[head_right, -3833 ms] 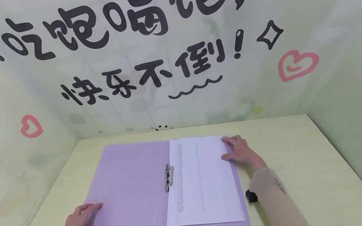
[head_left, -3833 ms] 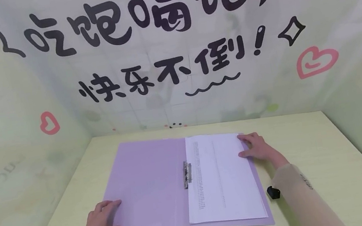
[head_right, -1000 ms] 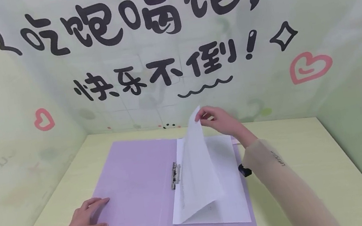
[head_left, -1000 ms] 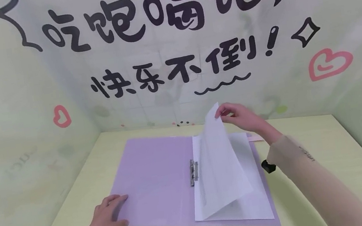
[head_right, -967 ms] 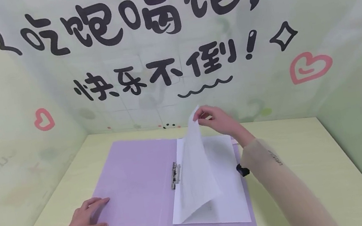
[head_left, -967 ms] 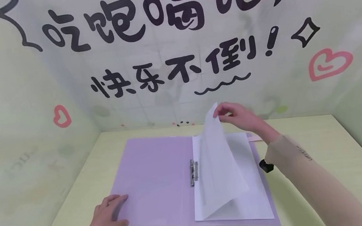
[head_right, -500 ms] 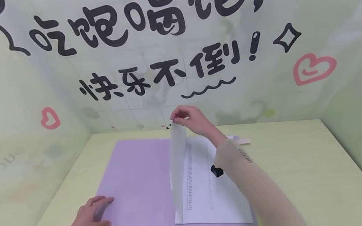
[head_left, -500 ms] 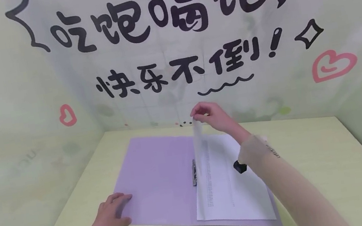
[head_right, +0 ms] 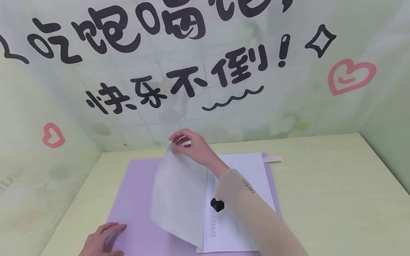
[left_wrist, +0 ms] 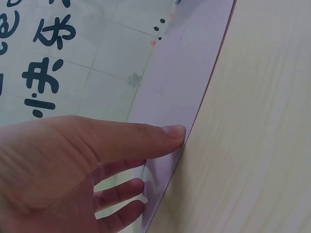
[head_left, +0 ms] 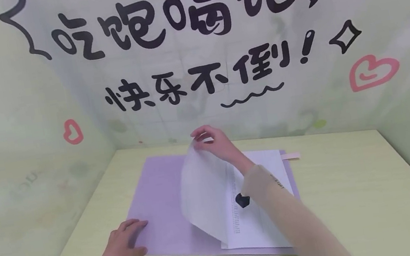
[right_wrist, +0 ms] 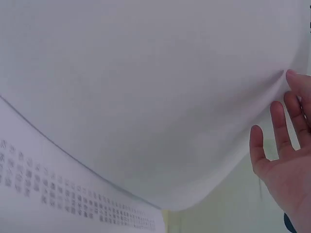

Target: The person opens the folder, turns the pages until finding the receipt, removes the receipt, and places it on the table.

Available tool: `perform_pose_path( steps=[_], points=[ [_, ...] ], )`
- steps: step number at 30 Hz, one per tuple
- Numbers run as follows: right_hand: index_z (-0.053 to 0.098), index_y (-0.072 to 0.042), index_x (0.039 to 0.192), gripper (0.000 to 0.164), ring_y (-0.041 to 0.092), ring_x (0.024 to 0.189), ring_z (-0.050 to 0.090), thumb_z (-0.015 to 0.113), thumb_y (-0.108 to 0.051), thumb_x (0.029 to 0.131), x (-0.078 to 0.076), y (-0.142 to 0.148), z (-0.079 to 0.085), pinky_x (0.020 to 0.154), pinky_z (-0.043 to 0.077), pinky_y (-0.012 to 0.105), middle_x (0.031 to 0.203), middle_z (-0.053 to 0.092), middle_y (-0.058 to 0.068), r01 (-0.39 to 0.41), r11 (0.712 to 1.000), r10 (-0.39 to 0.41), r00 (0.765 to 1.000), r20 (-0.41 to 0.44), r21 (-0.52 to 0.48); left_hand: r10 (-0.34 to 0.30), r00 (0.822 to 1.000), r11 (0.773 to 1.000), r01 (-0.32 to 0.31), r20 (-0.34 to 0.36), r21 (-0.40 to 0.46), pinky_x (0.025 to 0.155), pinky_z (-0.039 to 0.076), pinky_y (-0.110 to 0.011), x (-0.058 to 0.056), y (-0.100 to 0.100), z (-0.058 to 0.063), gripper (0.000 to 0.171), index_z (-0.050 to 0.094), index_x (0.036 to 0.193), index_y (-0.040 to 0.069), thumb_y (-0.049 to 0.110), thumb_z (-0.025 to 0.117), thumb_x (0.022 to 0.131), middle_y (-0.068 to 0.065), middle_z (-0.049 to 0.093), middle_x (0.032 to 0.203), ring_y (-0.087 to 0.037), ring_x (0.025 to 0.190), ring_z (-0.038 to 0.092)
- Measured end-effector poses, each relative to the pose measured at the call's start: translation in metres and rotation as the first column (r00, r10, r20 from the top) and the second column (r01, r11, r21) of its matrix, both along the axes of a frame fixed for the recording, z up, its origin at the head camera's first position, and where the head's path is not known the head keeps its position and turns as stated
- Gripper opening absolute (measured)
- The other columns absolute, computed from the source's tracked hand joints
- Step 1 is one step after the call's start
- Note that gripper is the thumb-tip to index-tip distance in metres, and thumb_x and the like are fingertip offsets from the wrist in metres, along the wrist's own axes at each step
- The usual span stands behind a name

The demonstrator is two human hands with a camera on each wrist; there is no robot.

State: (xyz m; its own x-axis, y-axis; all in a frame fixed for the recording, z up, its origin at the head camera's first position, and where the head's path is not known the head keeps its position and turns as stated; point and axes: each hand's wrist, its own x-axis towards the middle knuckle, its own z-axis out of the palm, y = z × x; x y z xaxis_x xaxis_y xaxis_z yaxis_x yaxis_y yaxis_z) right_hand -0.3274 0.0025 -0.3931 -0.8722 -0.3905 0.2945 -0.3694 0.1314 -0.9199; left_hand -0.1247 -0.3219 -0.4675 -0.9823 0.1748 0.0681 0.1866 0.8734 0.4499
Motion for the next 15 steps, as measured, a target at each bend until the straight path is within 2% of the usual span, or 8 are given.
perform_pose_path(
  steps=[3, 7, 12, 15],
  points=[
    [0.062, -0.010, 0.125, 0.038, 0.025, 0.115, 0.061, 0.073, -0.008, 0.088, 0.004, -0.012, -0.008, 0.104, 0.052, 0.038, 0.129, 0.061, 0.013, -0.020, 1.000, 0.020, 1.000, 0.000, 0.007, -0.004, 1.000, 1.000, 0.004, -0.008, 0.004, 0.090, 0.044, -0.052, -0.001, 0.000, -0.001, 0.064, 0.064, 0.126, 0.007, 0.017, 0.085, 0.066, -0.021, 0.056, 0.132, -0.043, 0.109, 0.051],
    [0.058, -0.015, 0.131, 0.049, 0.023, 0.120, 0.057, 0.076, -0.011, 0.086, 0.010, -0.027, -0.017, 0.105, 0.050, 0.039, 0.133, 0.058, 0.006, -0.054, 0.995, 0.055, 0.998, -0.014, 0.080, 0.004, 1.000, 1.000, -0.004, 0.003, 0.002, 0.090, 0.044, -0.052, -0.001, -0.002, -0.002, 0.065, 0.063, 0.127, 0.007, 0.017, 0.085, 0.066, -0.021, 0.056, 0.132, -0.042, 0.109, 0.051],
    [0.050, -0.020, 0.141, 0.064, 0.021, 0.122, 0.054, 0.078, -0.015, 0.084, 0.010, -0.041, -0.035, 0.099, 0.050, 0.034, 0.140, 0.052, 0.000, -0.104, 0.969, 0.117, 0.992, -0.043, 0.225, -0.003, 1.000, 1.000, 0.003, 0.014, -0.006, 0.088, 0.046, -0.052, -0.002, -0.002, 0.000, 0.066, 0.064, 0.126, 0.008, 0.019, 0.086, 0.065, -0.021, 0.056, 0.132, -0.042, 0.107, 0.052],
    [0.047, -0.020, 0.145, 0.070, 0.022, 0.123, 0.052, 0.079, -0.015, 0.083, 0.009, -0.047, -0.044, 0.098, 0.050, 0.034, 0.143, 0.050, 0.002, -0.140, 0.949, 0.161, 0.986, -0.053, 0.282, -0.011, 1.000, 1.000, 0.011, 0.008, -0.009, 0.087, 0.046, -0.051, -0.003, -0.002, 0.001, 0.066, 0.064, 0.125, 0.008, 0.020, 0.087, 0.064, -0.022, 0.056, 0.131, -0.042, 0.106, 0.052]
  ],
)
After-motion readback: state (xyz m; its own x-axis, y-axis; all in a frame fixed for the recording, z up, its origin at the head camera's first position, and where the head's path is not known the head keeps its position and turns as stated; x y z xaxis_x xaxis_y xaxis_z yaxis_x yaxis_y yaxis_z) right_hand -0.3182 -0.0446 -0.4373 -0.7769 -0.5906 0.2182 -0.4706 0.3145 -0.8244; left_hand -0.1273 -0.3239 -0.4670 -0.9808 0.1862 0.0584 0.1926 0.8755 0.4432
